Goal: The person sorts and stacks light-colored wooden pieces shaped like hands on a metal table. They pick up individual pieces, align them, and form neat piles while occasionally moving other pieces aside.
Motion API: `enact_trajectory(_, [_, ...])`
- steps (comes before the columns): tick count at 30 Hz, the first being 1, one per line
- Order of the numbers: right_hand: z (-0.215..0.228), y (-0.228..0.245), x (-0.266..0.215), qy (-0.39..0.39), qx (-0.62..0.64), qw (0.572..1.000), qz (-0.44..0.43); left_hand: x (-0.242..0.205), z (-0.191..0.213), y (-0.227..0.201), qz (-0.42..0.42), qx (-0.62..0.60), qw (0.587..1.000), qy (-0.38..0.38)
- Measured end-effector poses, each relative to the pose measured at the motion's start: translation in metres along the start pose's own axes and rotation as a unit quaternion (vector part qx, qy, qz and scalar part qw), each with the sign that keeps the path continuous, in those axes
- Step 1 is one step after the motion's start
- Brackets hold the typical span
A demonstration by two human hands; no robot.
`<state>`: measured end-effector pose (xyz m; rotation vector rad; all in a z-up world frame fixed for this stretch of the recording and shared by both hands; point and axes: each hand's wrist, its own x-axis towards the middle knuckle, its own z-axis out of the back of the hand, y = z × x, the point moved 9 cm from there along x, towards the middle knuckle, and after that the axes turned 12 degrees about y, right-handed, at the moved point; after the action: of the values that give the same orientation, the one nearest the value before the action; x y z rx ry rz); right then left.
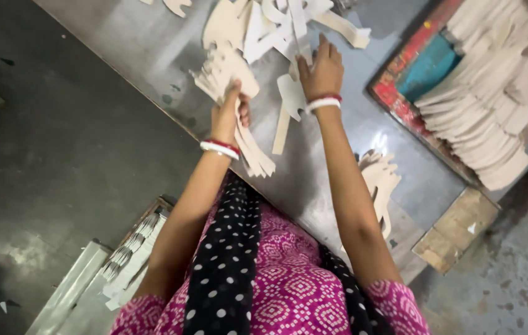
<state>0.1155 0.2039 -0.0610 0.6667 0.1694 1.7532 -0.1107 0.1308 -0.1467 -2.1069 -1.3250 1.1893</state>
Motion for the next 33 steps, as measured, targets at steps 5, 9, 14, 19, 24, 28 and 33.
enact_trajectory(5, [-0.049,-0.052,0.024,0.034,0.144,0.968,-0.202,-0.019,0.027,-0.008,0.009,-0.036,0.999,-0.030])
enact_trajectory(9, [-0.029,-0.060,-0.060,0.049,0.289,0.943,-0.160,-0.029,0.037,-0.024,0.002,-0.056,0.998,-0.028])
enact_trajectory(14, [-0.016,-0.040,-0.212,0.091,0.458,0.805,-0.367,-0.029,0.055,-0.037,0.008,-0.069,0.997,-0.027])
enact_trajectory(19, [-0.051,-0.033,-0.248,0.091,0.529,0.710,-0.455,-0.021,0.045,-0.029,0.037,-0.026,0.999,0.021])
enact_trajectory(24, [-0.008,-0.021,-0.208,0.045,0.571,0.687,-0.447,-0.024,0.013,-0.025,0.044,0.009,0.998,0.050])
enact_trajectory(28, [0.072,0.018,-0.184,0.003,0.543,0.757,-0.363,-0.029,-0.002,-0.025,0.057,0.017,0.994,0.091])
enact_trajectory(33, [0.078,0.024,-0.220,0.101,0.330,0.872,-0.348,-0.028,0.004,-0.026,0.045,0.016,0.994,0.101])
